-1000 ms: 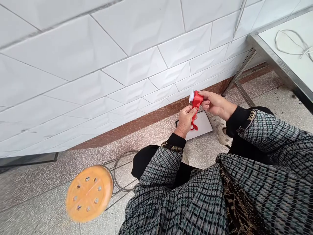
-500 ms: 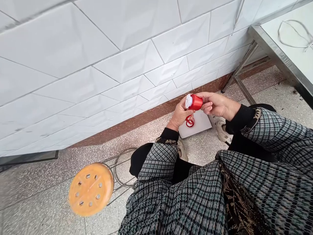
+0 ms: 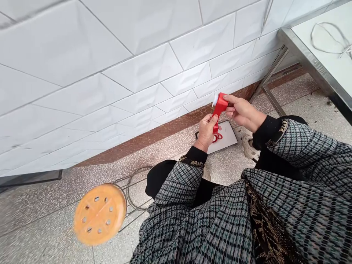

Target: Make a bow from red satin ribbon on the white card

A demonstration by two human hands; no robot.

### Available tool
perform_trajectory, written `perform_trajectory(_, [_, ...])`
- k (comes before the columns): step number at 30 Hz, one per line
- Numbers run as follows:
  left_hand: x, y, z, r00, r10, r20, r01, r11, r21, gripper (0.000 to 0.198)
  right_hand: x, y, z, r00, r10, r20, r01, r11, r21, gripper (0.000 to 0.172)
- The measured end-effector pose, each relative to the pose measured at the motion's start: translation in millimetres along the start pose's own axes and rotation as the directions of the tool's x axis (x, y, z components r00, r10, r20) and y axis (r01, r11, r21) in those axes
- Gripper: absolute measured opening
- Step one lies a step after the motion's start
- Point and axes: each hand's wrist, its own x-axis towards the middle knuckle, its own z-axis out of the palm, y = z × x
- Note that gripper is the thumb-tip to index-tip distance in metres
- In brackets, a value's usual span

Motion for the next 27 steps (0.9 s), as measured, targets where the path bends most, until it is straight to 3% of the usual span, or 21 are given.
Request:
perform_trajectory(3, [-2, 2, -3.2, 0.993, 0.068, 0.099, -0.069, 0.998, 0.007, 0.045, 3, -5, -1, 0.998, 0.057, 0.004, -0.057, 0.998, 0.039, 0.010])
perform_trajectory(6, [-2, 1, -6.7, 0.989, 0.036, 0.142, -0.036, 0.999, 0.000, 0.049, 3, -6, -1, 0.993, 0.119, 0.004, -0.119, 0.991, 0.055, 0.012])
perform_trajectory(11, [4, -7, -14.3, 0.985, 0.071, 0.157, -0.092, 0.988, 0.127, 0.049, -1, -7, 2, 0.977, 0.214, 0.014, -0.214, 0.973, 0.082, 0.018])
perform_trajectory(15, [8, -5, -15.3, 0.993, 0.077, 0.087, -0.088, 0.989, 0.120, 0.042, -3, -9, 3, 0.965, 0.260, 0.022, -0.261, 0.963, 0.072, 0.017])
perform_trajectory(18, [8, 6, -14.6, 0.997, 0.042, 0.070, -0.046, 0.997, 0.067, 0.061, -4, -10, 3, 0.949, 0.312, 0.038, -0.314, 0.948, 0.051, 0.019])
perform_trajectory(22, [10, 14, -17.6, 0.989, 0.050, 0.140, -0.055, 0.998, 0.031, 0.078, -6, -12, 0, 0.913, 0.399, 0.083, -0.401, 0.916, 0.011, 0.019])
perform_trajectory(25, [11, 12, -19.5, 0.981, 0.055, 0.184, -0.051, 0.998, -0.023, 0.083, -10, -7, -2, 0.911, 0.391, 0.128, -0.394, 0.919, -0.004, 0.017])
perform_trajectory(27, [9, 9, -17.5, 0.980, 0.037, 0.198, -0.023, 0.997, -0.070, 0.081, -16, 2, 0, 0.938, 0.310, 0.155, -0.313, 0.950, -0.006, 0.014])
